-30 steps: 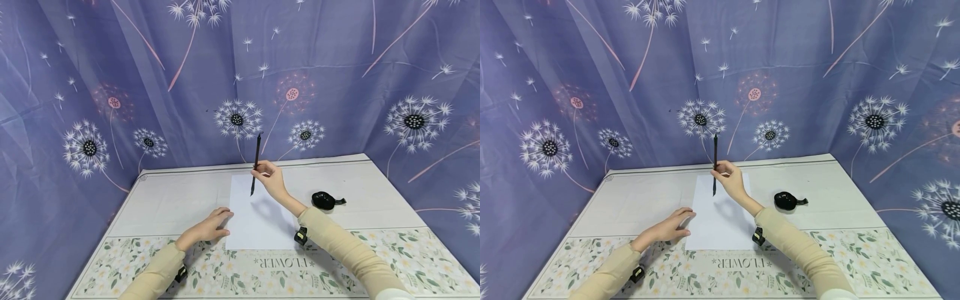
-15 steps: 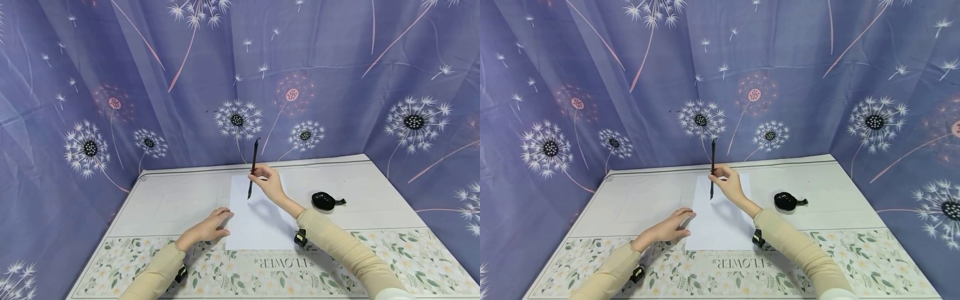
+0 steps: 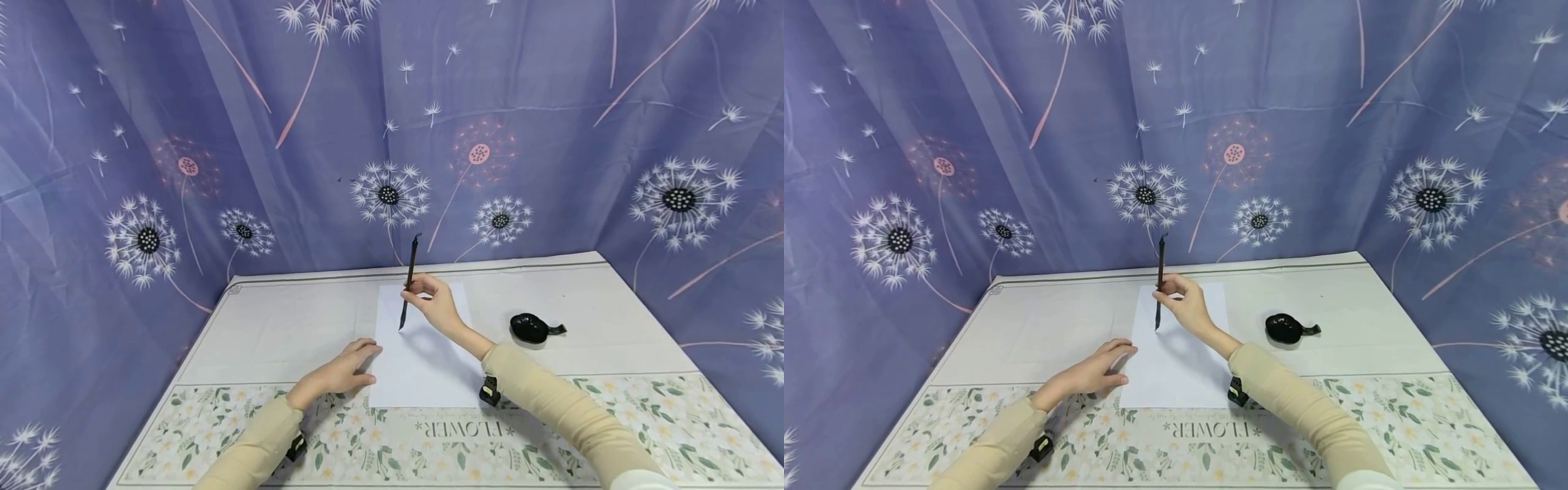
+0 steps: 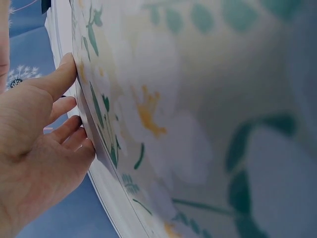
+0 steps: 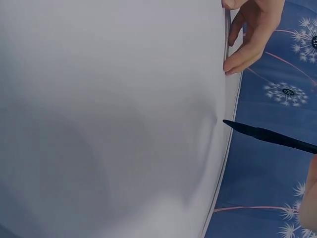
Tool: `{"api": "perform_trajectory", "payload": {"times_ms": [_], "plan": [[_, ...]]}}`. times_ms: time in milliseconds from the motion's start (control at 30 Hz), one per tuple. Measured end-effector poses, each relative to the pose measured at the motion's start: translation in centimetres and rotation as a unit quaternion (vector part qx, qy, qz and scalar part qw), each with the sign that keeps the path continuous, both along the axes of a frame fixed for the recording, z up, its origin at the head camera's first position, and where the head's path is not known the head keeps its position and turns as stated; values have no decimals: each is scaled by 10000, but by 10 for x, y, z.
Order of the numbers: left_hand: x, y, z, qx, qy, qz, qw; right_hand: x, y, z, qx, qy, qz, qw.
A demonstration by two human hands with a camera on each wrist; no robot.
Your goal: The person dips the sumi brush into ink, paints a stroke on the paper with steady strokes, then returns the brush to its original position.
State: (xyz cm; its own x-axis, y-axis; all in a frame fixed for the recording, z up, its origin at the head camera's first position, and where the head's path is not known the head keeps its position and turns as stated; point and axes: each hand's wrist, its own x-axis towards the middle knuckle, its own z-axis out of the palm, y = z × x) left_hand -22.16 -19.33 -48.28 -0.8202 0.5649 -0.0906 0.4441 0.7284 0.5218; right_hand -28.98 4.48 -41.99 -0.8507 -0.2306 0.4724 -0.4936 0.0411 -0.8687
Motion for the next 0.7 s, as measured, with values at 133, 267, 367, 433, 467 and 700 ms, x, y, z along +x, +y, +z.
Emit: {"api": "perform_trajectory", "payload": {"times_ms": [133,267,367,433,467,700], "plan": [[0,0,-1,6,-5,-11,10000,0,-1,-2,46,-23,25,10000],[0,-1,-2,-11,25,-15,10000,1,-1,-3,114,-37,42,9999],[0,-1,-2,-13,20,-10,10000,1,-1,-4,143,-123,73,9998],[0,-1,-2,-20,18,-11,10000,1,-1,-4,159,-173,86,9997],[0,-2,-2,-29,20,-18,10000,1,-1,-5,166,-189,84,9996],[0,-1,-1,-35,39,-54,10000,1,-1,-4,303,-216,57,9993]]}}
